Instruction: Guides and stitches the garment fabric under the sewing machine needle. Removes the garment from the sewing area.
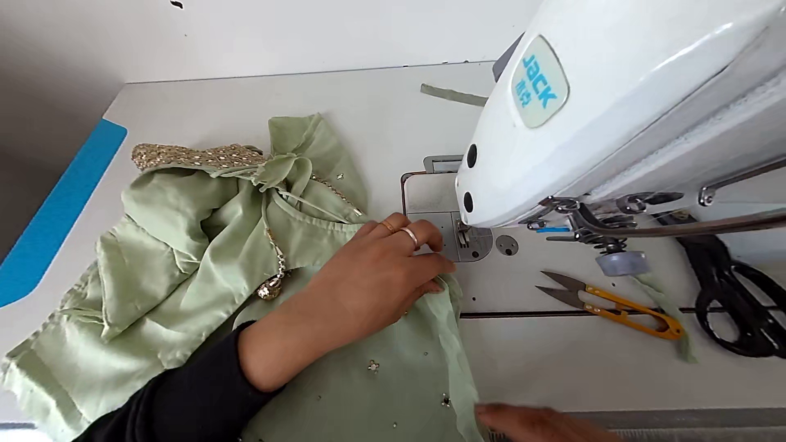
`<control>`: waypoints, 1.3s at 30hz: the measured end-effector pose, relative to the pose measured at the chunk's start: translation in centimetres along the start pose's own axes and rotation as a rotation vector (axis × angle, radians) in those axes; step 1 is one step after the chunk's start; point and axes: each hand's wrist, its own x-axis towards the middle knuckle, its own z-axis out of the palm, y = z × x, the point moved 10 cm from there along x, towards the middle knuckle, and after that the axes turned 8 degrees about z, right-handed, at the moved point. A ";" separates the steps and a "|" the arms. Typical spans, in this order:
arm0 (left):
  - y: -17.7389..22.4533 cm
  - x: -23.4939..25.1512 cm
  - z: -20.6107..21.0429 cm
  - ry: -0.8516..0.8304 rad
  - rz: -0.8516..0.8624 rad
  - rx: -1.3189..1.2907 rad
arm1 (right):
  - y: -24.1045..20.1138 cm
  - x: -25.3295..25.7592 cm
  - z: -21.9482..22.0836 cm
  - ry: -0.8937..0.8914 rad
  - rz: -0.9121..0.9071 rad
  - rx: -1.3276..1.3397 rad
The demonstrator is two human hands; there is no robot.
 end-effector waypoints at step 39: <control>0.6 3.5 1.2 -0.197 0.072 0.017 | 2.5 3.6 -0.3 0.759 -0.224 -0.245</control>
